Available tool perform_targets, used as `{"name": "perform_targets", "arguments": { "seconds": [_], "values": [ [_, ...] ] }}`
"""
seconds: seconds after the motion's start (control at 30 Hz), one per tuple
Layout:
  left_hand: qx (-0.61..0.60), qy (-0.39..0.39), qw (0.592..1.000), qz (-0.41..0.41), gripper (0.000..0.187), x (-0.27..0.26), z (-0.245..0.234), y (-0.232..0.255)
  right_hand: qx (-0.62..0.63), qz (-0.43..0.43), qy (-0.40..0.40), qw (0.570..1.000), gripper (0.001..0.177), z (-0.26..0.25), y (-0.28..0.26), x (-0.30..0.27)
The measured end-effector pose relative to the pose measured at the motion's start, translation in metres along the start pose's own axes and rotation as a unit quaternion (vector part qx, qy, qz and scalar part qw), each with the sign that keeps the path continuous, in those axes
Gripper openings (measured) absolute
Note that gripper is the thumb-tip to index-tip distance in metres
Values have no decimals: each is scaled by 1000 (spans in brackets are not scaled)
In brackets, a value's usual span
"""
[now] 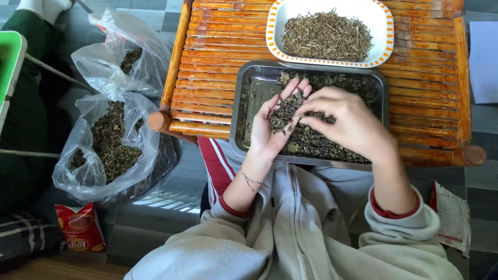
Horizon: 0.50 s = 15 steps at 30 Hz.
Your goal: Sorting dried tea leaves by hand to remove stems and debris from a metal tray into a separate bowl.
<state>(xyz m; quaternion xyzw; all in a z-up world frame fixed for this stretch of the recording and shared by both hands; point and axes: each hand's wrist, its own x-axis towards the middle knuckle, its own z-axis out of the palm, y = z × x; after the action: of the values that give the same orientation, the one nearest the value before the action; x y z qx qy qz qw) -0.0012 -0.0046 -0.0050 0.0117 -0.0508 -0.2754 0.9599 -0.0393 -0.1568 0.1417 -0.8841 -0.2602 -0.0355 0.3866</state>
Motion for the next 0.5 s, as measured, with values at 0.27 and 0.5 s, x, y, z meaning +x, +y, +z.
{"name": "perform_targets", "arguments": {
  "seconds": [0.27, 0.5],
  "values": [
    [53, -2, 998, -14, 53, 4, -6, -15, -42, -22, -6, 999, 12, 19, -5, 8],
    [40, 49, 997, -44, 51, -1, 11, -18, -113, -26, -29, 993, 10, 40, 19, 9]
  ]
}}
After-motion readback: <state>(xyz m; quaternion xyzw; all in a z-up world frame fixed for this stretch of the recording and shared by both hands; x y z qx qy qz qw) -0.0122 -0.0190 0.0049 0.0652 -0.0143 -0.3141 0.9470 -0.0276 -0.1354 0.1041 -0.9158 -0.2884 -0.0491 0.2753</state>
